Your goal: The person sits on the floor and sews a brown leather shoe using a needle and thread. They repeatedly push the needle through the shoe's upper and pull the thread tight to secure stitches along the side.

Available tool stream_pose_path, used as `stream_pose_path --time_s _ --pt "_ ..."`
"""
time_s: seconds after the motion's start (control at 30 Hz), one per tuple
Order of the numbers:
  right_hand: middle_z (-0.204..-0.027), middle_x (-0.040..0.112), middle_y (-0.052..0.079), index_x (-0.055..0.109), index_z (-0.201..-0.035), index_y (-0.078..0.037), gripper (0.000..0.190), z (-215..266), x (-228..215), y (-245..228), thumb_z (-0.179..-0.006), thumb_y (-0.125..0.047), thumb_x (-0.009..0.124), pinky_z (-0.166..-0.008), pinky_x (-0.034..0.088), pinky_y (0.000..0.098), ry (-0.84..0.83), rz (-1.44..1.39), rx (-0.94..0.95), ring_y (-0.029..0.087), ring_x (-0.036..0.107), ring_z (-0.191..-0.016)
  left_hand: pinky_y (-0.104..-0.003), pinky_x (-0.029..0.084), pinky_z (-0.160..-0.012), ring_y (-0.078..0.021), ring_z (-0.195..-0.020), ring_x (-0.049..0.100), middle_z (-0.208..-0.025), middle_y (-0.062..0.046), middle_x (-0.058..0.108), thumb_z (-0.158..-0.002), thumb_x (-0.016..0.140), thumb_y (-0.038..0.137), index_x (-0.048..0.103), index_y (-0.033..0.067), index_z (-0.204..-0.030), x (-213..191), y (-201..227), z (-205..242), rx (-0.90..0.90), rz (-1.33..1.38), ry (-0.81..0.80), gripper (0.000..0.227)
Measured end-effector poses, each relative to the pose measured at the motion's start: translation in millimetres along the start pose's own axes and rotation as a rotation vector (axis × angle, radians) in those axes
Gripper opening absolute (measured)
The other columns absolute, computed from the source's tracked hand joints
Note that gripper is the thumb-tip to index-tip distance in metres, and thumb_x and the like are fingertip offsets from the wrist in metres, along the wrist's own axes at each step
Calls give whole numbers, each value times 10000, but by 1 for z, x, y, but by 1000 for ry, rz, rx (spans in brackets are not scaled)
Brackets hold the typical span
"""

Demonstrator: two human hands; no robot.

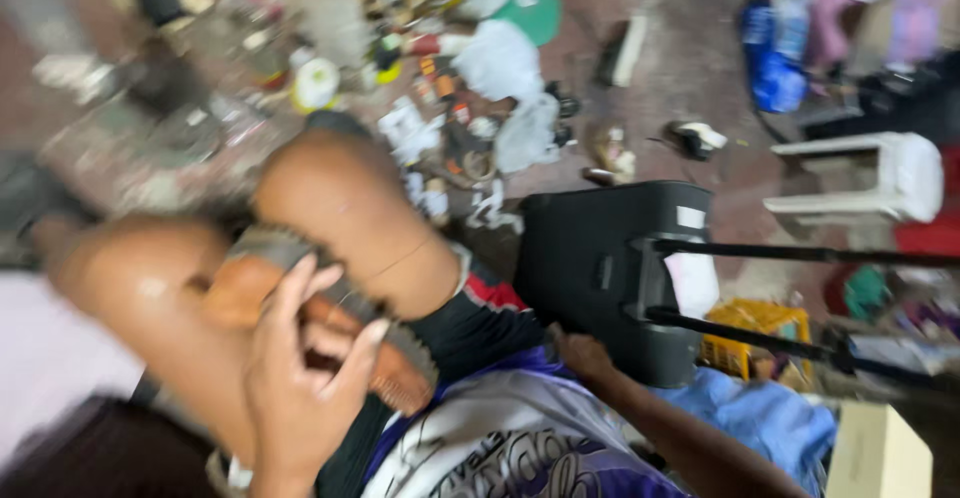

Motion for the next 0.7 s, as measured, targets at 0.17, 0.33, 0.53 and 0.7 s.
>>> stream_pose_path --time_s 0.17,0.33,0.53,0.7 --pt "-1092 716 185 576 -1201 -135 223 11 -65 -20 -1054 -186 416 -689 546 496 589 -440 -384 383 695 -826 -207 506 -544 -53 -617 621 -1331 -140 662 -763 849 10 427 3 -1474 -6 16 2 82 -43 56 827" --pt "-845 688 148 551 -1323 -113 283 53 -159 -72 -1071 -208 464 -693 554 474 480 -929 -441 351 670 -725 -217 532 -592 -68 -620 634 -1354 -135 650 -779 863 18 415 19 -1498 -5 24 4 93 -89 80 847" --pt "-1054 705 181 537 -1353 -77 346 93 -234 -175 -1030 -197 548 -816 566 473 665 -480 -1015 375 709 -956 -226 551 -617 -76 -638 658 -1379 -144 627 -795 859 11 394 21 -1523 -1 23 6 83 -81 68 863" --pt "-1053 674 132 523 -1386 -65 338 93 -237 -197 -1071 -187 521 -820 556 386 450 -720 -1173 260 689 -917 -232 516 -615 -100 -691 648 -1361 -168 602 -822 769 -31 470 10 -1429 -7 29 11 147 -102 141 679"
Point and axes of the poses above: each hand's wrist, its own z-axis away from the middle knuckle, its own x-axis out of the palm, y = z × x, the point moved 6 cm from there along -z, towards the middle knuckle
